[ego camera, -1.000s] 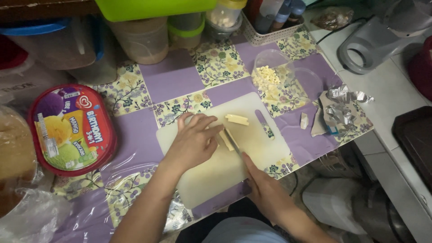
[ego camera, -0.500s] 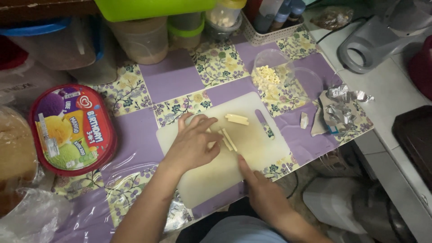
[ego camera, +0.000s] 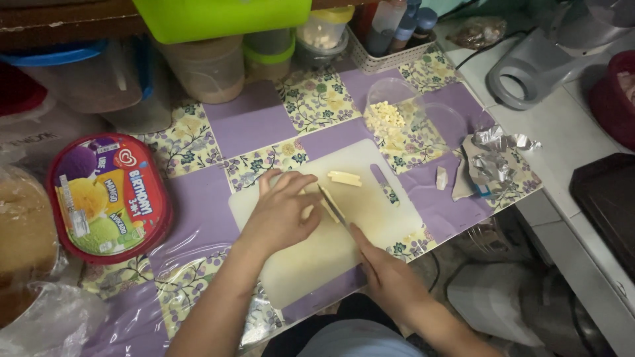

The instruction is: Dicing a block of cheese into small cubes on a cutting board.

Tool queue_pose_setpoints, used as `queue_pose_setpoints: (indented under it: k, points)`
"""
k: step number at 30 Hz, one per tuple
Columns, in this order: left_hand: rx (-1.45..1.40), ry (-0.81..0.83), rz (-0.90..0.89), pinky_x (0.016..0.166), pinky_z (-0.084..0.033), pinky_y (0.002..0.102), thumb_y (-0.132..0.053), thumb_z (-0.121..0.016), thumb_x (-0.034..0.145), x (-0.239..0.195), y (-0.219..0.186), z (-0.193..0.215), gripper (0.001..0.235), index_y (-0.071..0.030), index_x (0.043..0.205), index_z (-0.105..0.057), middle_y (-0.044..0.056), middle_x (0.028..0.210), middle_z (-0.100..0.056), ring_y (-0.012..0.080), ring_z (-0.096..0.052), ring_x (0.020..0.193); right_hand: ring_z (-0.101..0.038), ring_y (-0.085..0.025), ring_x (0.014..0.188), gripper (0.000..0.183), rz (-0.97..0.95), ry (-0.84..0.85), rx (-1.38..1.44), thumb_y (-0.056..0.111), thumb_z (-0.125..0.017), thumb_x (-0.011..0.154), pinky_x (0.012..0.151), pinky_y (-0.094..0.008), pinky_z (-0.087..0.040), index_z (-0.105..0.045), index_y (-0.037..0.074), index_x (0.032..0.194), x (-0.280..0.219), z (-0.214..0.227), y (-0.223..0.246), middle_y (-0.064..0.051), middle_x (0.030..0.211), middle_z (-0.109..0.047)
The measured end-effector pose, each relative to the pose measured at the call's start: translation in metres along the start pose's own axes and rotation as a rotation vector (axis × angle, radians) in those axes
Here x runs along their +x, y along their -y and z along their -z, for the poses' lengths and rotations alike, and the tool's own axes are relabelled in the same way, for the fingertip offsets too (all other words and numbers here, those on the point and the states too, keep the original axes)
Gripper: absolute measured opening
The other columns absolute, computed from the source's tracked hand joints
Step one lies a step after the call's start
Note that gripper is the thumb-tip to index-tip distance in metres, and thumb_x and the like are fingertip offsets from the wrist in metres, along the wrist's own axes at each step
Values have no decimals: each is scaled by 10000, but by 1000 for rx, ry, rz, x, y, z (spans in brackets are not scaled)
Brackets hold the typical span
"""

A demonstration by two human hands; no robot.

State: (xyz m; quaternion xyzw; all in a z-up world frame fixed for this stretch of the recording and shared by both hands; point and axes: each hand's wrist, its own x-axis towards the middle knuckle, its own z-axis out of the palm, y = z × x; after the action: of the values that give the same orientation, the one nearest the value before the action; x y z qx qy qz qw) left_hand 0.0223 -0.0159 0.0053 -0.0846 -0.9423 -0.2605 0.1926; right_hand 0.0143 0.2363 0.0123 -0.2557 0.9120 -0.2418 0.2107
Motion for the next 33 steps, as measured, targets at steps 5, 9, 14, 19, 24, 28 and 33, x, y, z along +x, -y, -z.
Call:
queue_pose_setpoints:
  k: [5,9,14,19,24,28,33]
  points:
    - [-11,-1,19,1148,-220,498,-174,-645,791,0,-1,2,384,-70,1147,-744,34,1236,-709,231,-569,1176,-757,-292,1049,608,19,7,-11,232,-458,992,809,-431,-569,-329,256,1586,-1,4,8,-66,1358,-693]
    - [-47,-37,3,1133,-220,513,-229,-589,911,1,-2,1,318,-42,1103,-760,40,1204,-738,234,-592,1097,-779,-310,975,627,89,-26,-22,169,-483,974,753,-447,-582,-328,193,1581,1,3,6,-101,1346,-695]
    - [-28,53,51,1129,-207,530,-257,-535,943,2,-3,1,330,-56,1095,-748,-12,1125,-730,241,-571,1094,-747,-301,1057,599,47,-2,-49,220,-475,988,819,-434,-577,-348,230,1573,3,0,3,-83,1346,-676]
    - [4,100,87,1124,-206,512,-283,-532,941,7,-6,1,324,-113,868,-798,-74,1139,-719,196,-550,1033,-789,-333,830,671,56,6,-86,193,-520,959,667,-478,-564,-320,264,1596,6,-11,-11,-155,1057,-780]
    - [33,145,119,1137,-199,505,-316,-530,951,10,-9,7,370,-113,787,-794,-62,979,-727,220,-531,1080,-725,-391,628,819,174,-69,-460,175,-548,893,561,-547,-571,-190,234,1627,4,-38,-15,-120,992,-700]
    - [61,110,86,1149,-188,536,-341,-529,962,5,-1,-2,368,-113,866,-801,-86,1049,-731,259,-537,1172,-725,-364,626,800,220,-110,-472,141,-537,879,557,-485,-592,-234,178,1619,7,-43,-26,-132,977,-687]
    - [41,1,79,1162,-208,567,-269,-599,943,2,5,-13,260,-100,999,-788,-17,1094,-754,267,-587,1231,-545,-191,1415,589,-24,182,173,352,-367,1007,1105,-348,-443,-317,309,1592,11,11,-1,93,1638,-447]
